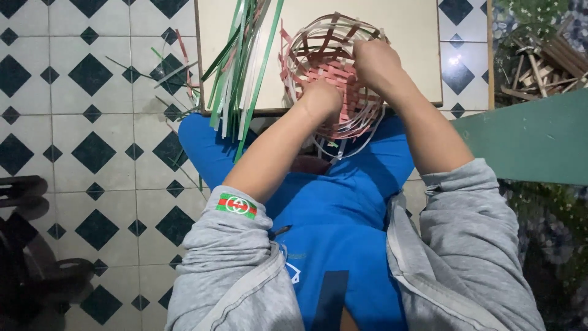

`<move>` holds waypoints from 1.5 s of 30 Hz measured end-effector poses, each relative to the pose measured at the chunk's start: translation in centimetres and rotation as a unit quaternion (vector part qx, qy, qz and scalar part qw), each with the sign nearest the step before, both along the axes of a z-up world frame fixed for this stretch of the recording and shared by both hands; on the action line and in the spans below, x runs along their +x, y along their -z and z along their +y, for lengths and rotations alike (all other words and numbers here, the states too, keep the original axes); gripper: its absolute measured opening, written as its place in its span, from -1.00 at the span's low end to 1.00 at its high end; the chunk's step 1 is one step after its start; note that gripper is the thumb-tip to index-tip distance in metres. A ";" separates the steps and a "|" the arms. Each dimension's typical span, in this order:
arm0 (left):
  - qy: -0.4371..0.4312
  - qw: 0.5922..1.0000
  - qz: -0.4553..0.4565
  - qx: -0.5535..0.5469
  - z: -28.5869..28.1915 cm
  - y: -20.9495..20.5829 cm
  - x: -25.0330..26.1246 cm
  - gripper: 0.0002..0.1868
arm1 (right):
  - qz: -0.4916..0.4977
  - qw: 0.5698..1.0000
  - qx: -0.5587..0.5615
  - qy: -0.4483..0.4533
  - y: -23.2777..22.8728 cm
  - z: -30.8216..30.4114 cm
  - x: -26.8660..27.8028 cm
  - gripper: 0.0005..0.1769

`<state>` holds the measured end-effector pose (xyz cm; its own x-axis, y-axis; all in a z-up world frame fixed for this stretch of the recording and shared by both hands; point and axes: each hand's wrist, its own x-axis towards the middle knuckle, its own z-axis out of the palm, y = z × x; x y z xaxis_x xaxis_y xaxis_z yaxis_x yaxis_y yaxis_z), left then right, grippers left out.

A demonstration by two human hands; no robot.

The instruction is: A person is weaving a basket by hand using thin, flexible plastic strips on a low work surface.

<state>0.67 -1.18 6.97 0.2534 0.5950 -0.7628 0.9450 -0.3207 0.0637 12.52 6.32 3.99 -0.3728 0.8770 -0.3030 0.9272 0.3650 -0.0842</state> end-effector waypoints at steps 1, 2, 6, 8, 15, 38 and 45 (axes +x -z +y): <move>-0.004 1.000 -0.002 -0.006 -0.1 -0.3 -0.1 -0.03 | -0.063 0.998 0.010 -0.023 -0.1 -0.1 -0.3 -0.58; -0.006 1.000 -0.001 -0.006 -0.1 0.0 -0.1 -0.03 | -0.062 0.998 0.010 -0.025 0.6 0.1 -0.3 -0.58; -0.037 0.999 -0.005 -0.006 0.0 0.9 0.0 -0.14 | -0.075 0.994 0.053 -0.066 4.5 1.5 0.5 -0.95; -0.055 0.998 -0.007 -0.001 0.1 1.2 -0.1 -0.16 | -0.093 0.986 0.086 -0.105 4.8 1.6 0.5 -0.81; -0.028 0.999 -0.006 -0.015 0.2 1.1 -0.2 -0.06 | -0.207 0.975 -0.025 -0.076 0.5 -0.2 -1.1 -0.81; -0.022 1.000 -0.015 0.010 0.7 2.7 0.3 -0.01 | -0.026 0.999 -0.008 -0.026 1.2 1.2 0.7 -0.85; -0.043 0.999 -0.007 0.003 0.3 1.1 0.3 -0.33 | -0.001 0.999 0.009 -0.042 1.2 0.9 0.7 -0.77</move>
<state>0.96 -0.91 5.88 0.2121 0.6194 -0.7559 0.9682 -0.2384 0.0764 13.26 7.26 2.77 -0.4450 0.8481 -0.2877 0.8933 0.4430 -0.0759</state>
